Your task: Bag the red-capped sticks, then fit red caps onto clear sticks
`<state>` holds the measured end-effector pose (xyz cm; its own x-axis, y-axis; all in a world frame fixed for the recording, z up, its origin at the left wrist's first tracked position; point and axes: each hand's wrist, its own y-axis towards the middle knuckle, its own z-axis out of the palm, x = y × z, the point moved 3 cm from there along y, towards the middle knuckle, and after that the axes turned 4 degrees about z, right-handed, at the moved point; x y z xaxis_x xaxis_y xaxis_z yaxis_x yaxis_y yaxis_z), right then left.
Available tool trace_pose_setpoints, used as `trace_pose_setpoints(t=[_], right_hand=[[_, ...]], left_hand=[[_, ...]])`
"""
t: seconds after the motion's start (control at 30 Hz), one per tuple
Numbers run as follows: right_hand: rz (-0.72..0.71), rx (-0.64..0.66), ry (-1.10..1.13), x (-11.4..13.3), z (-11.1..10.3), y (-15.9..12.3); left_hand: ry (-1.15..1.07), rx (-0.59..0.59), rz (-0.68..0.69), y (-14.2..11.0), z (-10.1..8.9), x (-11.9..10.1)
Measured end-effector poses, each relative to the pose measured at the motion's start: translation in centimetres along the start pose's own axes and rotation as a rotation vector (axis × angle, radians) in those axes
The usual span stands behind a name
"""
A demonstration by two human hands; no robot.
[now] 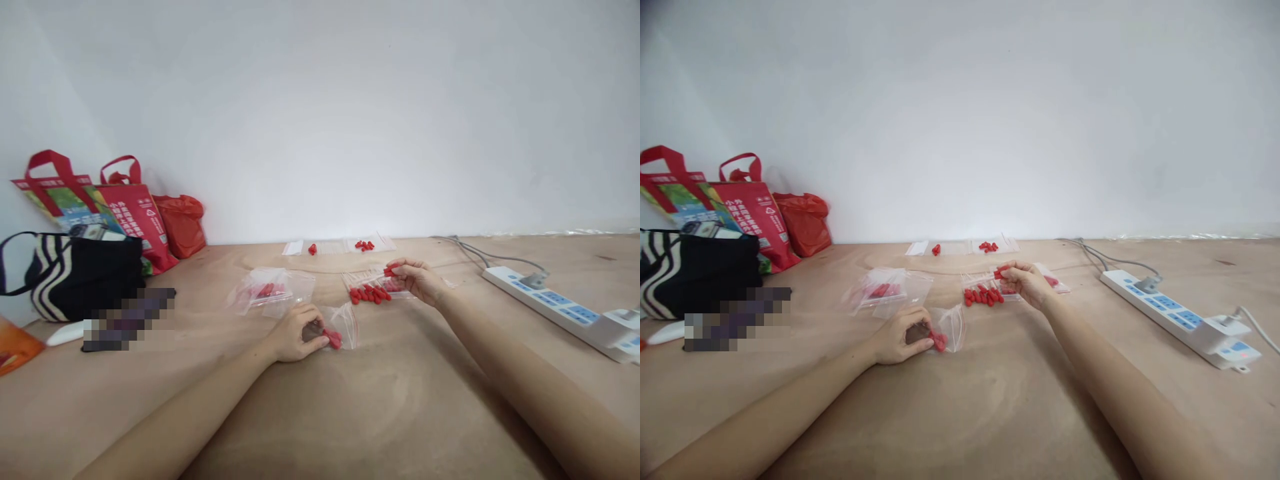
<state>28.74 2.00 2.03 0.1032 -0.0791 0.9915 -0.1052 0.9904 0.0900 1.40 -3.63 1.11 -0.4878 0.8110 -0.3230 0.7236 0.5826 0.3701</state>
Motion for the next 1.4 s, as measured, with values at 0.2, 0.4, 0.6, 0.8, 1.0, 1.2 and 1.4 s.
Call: trace_pose_setpoints(t=[0.2, 0.4, 0.6, 0.8, 1.0, 1.2, 1.4], right_hand=[[-0.482, -0.179, -0.557, -0.7, 6.0, 0.4], [-0.657, -0.022, -1.255, -2.0, 10.7, 0.5], [-0.597, 0.149, -1.421, -2.1, 11.3, 0.4], [-0.527, 0.145, -1.259, -2.5, 10.8, 0.7], [-0.616, -0.069, -0.977, -2.0, 8.7, -0.8], [-0.516, 0.078, -0.905, -2.4, 7.2, -4.3], [-0.478, 0.246, -0.973, -2.9, 7.9, -5.4]], left_hand=[[-0.107, 0.043, 0.061, -0.1, 0.1, -0.3], [-0.118, 0.060, 0.037, -0.3, 0.0, -0.3], [-0.128, 0.063, 0.041, -0.2, 0.0, -0.2], [-0.147, 0.057, 0.042, -0.2, 0.1, -0.2], [-0.150, 0.054, 0.016, -0.3, -0.1, -0.4], [-0.102, 0.061, 0.016, -0.3, 0.0, 0.0], [-0.079, 0.066, 0.023, -0.3, 0.0, -0.2]])
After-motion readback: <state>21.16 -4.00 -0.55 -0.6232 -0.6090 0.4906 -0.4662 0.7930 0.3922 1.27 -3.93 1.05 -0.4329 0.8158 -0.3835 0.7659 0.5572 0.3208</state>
